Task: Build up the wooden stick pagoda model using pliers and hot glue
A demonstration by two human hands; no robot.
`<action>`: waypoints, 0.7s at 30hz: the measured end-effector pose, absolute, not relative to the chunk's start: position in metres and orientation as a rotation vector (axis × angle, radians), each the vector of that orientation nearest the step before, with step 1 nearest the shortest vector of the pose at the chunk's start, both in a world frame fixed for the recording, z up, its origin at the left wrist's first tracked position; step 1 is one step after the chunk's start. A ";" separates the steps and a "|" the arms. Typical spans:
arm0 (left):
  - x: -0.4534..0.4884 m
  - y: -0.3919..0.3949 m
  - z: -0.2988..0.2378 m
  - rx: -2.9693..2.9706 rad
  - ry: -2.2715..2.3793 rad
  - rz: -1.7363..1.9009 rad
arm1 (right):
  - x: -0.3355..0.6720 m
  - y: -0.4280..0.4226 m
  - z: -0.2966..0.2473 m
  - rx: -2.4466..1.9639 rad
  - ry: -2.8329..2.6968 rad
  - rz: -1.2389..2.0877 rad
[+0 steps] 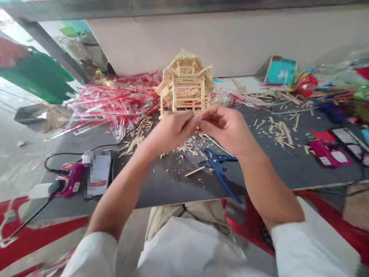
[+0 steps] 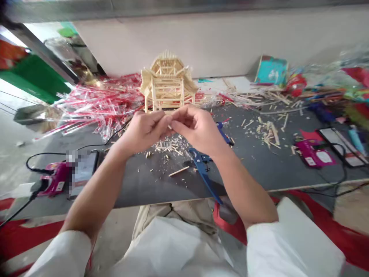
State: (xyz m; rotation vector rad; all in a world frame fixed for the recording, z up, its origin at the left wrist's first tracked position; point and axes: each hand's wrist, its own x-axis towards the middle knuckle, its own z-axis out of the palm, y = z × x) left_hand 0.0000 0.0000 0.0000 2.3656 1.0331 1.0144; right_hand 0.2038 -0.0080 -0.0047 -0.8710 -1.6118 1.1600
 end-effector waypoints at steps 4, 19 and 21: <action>-0.009 0.016 0.016 2.171 1.067 1.155 | 0.187 0.014 0.013 -0.905 -1.617 0.938; -0.061 0.035 0.030 1.165 0.926 1.276 | 0.183 0.014 0.038 -0.949 -1.896 0.635; -0.053 0.034 0.034 1.054 0.814 1.146 | 0.185 0.011 0.039 -0.854 -1.938 0.702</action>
